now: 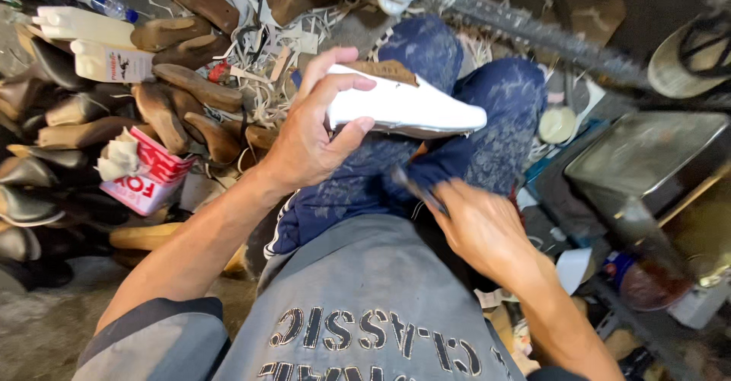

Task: The person lasts a white shoe upper onto a wooden last by pulling the leather with pliers, trimming excess material with a knife, and hammering the edges into place.

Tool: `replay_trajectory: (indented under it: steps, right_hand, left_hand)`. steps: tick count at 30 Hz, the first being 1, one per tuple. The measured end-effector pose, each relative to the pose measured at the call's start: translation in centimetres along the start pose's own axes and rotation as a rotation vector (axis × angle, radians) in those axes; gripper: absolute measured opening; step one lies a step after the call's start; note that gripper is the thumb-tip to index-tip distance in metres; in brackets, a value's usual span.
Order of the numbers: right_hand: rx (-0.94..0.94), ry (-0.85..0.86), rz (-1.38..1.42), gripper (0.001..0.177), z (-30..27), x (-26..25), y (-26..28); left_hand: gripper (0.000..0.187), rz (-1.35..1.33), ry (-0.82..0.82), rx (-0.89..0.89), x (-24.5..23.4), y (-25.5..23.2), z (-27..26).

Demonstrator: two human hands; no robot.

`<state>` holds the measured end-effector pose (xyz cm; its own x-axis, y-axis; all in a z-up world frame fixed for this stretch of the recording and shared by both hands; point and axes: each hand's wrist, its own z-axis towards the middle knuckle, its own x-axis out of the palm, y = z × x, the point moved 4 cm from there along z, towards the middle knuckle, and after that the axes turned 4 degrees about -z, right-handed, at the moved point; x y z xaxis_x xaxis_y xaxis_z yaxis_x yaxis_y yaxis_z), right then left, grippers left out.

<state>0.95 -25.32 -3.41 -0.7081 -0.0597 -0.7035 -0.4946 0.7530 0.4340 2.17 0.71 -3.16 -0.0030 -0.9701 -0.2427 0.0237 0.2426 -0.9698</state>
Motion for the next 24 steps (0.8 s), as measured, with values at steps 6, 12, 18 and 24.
replay_trajectory:
  steps: [6, 12, 18, 24]
  right_hand:
    - [-0.124, -0.321, -0.112, 0.041, -3.6, -8.8, -4.6]
    - [0.069, -0.979, -0.275, 0.028, 9.5, -20.2, -15.9]
    - [0.110, -1.160, -0.432, 0.030, 15.6, -19.9, -19.7]
    - [-0.091, -1.019, 0.227, 0.038, 5.2, -17.8, -6.1]
  left_hand:
    - [0.030, -0.252, -0.101, -0.040, 2.2, -0.4, 0.5]
    - [0.035, -0.222, -0.104, -0.166, 8.6, 2.4, 2.8]
    - [0.041, -0.088, -0.084, -0.158, 8.2, 3.1, 4.1]
    - [0.052, -0.068, -0.031, -0.193, 8.0, 4.2, 4.0]
